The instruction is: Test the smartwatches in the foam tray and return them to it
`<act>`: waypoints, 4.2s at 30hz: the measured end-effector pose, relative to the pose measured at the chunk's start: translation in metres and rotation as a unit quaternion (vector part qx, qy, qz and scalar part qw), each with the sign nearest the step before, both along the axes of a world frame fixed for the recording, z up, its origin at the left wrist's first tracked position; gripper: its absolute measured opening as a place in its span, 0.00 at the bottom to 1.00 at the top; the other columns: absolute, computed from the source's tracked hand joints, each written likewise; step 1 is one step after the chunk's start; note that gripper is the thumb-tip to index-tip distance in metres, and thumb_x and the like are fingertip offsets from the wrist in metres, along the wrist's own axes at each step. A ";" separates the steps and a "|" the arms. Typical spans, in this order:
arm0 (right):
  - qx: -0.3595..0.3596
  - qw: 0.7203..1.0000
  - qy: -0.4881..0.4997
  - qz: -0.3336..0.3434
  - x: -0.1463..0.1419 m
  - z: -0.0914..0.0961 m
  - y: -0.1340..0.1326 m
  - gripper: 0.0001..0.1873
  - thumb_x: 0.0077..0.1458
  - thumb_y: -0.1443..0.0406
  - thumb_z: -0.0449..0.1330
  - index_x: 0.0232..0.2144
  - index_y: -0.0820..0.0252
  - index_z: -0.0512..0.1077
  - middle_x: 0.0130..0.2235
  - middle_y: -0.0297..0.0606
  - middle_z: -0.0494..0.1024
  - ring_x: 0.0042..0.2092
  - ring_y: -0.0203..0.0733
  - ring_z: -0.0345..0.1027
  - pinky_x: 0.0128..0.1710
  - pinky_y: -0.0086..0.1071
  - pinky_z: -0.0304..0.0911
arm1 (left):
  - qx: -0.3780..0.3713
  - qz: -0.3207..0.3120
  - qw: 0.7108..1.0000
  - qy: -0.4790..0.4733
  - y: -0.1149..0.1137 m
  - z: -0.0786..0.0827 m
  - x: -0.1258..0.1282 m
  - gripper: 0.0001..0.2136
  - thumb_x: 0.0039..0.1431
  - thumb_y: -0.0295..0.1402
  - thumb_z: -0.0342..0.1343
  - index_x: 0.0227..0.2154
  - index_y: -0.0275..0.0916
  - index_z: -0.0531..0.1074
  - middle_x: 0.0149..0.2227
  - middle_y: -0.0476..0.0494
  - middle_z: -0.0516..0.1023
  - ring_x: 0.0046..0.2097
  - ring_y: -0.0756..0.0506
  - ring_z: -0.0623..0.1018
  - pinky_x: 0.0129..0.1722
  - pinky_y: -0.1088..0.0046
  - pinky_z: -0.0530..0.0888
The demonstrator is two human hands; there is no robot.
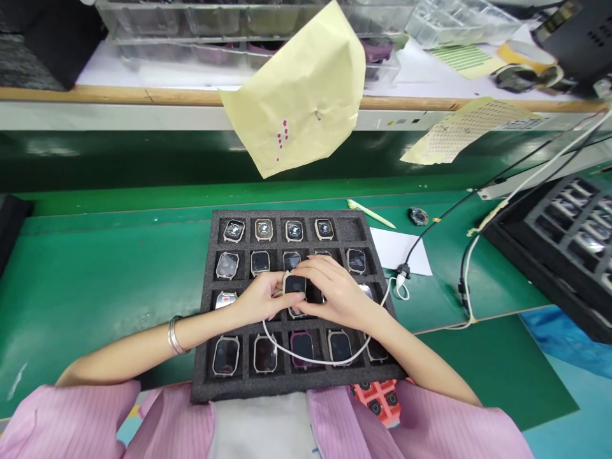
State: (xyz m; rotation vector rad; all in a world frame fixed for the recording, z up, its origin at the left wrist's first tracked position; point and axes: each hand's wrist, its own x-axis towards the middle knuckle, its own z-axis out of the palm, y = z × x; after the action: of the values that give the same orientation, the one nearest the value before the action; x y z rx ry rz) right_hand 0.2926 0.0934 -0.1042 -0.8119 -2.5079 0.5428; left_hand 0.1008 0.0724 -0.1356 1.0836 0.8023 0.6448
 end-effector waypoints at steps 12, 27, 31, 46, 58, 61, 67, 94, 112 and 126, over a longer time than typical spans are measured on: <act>0.003 1.000 0.029 -0.008 -0.002 -0.001 -0.003 0.17 0.54 0.64 0.62 0.46 0.62 0.67 0.42 0.45 0.75 0.44 0.50 0.70 0.48 0.47 0.66 | -0.045 -0.060 0.997 -0.033 0.004 0.002 -0.003 0.18 0.55 0.48 0.59 0.30 0.36 0.65 0.14 0.55 0.69 0.13 0.53 0.66 0.13 0.81 0.64; 0.019 1.000 0.000 0.011 0.005 -0.001 0.000 0.23 0.58 0.53 0.62 0.48 0.63 0.68 0.42 0.47 0.77 0.44 0.51 0.72 0.50 0.50 0.64 | -0.039 -0.063 0.997 0.022 0.002 0.000 -0.002 0.18 0.56 0.48 0.58 0.31 0.36 0.66 0.14 0.55 0.68 0.13 0.54 0.65 0.13 0.81 0.62; 0.025 1.000 -0.007 0.006 0.005 0.000 -0.003 0.22 0.58 0.53 0.62 0.47 0.64 0.68 0.42 0.47 0.77 0.43 0.51 0.72 0.51 0.50 0.64 | -0.014 -0.060 0.998 0.028 0.002 0.001 -0.001 0.17 0.56 0.47 0.58 0.33 0.35 0.67 0.15 0.58 0.65 0.13 0.55 0.63 0.13 0.81 0.59; 0.028 1.000 0.007 0.010 0.008 -0.003 -0.004 0.15 0.61 0.59 0.59 0.45 0.64 0.68 0.40 0.46 0.77 0.42 0.50 0.71 0.50 0.49 0.64 | 0.014 -0.037 0.998 0.054 -0.001 -0.009 0.003 0.15 0.56 0.43 0.59 0.37 0.35 0.69 0.24 0.54 0.66 0.22 0.53 0.66 0.21 0.78 0.64; 0.029 0.982 -0.043 -0.182 0.109 -0.013 0.086 0.17 0.57 0.57 0.63 0.45 0.59 0.72 0.49 0.48 0.71 0.52 0.58 0.66 0.52 0.54 0.63 | 0.016 -0.059 0.998 0.004 -0.002 -0.005 0.005 0.15 0.57 0.39 0.59 0.43 0.36 0.67 0.39 0.43 0.74 0.36 0.49 0.72 0.31 0.77 0.70; 0.025 0.981 -0.067 -0.181 0.121 -0.007 0.082 0.20 0.59 0.59 0.60 0.52 0.59 0.69 0.56 0.52 0.66 0.58 0.59 0.60 0.55 0.55 0.60 | 0.014 -0.061 0.998 0.012 -0.002 -0.006 0.006 0.17 0.57 0.41 0.59 0.43 0.35 0.67 0.38 0.44 0.74 0.30 0.51 0.70 0.23 0.80 0.66; -0.012 0.968 -0.225 -0.108 0.123 0.022 0.049 0.13 0.55 0.63 0.65 0.42 0.61 0.74 0.55 0.52 0.68 0.56 0.60 0.62 0.54 0.53 0.62 | -0.014 -0.062 0.997 0.032 -0.002 -0.006 0.006 0.18 0.56 0.41 0.60 0.43 0.36 0.67 0.39 0.45 0.74 0.25 0.54 0.67 0.16 0.82 0.62; 0.055 0.988 -0.147 0.008 -0.001 0.023 0.002 0.17 0.57 0.67 0.62 0.48 0.69 0.69 0.47 0.52 0.77 0.47 0.54 0.72 0.53 0.52 0.62 | -0.035 0.008 0.997 -0.066 0.006 -0.011 0.010 0.16 0.52 0.41 0.64 0.36 0.35 0.69 0.29 0.48 0.76 0.31 0.46 0.77 0.34 0.68 0.75; -0.015 0.998 -0.055 -0.010 0.007 0.010 0.009 0.18 0.57 0.62 0.64 0.48 0.66 0.68 0.44 0.49 0.78 0.45 0.52 0.73 0.47 0.49 0.69 | -0.071 0.037 0.995 -0.064 0.008 -0.003 0.010 0.17 0.48 0.42 0.66 0.32 0.34 0.72 0.30 0.47 0.76 0.33 0.46 0.77 0.38 0.67 0.76; 0.012 0.999 0.037 -0.038 0.001 -0.009 0.003 0.19 0.59 0.59 0.61 0.49 0.66 0.68 0.45 0.50 0.77 0.48 0.52 0.72 0.47 0.48 0.69 | -0.077 0.053 0.992 -0.079 0.003 -0.006 0.004 0.18 0.52 0.42 0.65 0.38 0.33 0.70 0.32 0.46 0.76 0.33 0.47 0.78 0.38 0.66 0.77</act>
State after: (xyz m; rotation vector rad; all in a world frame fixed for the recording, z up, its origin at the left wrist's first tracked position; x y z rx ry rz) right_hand 0.2940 0.0969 -0.1133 -0.8575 -2.4009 0.5083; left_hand 0.1051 0.0754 -0.1413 0.8434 0.7619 0.7361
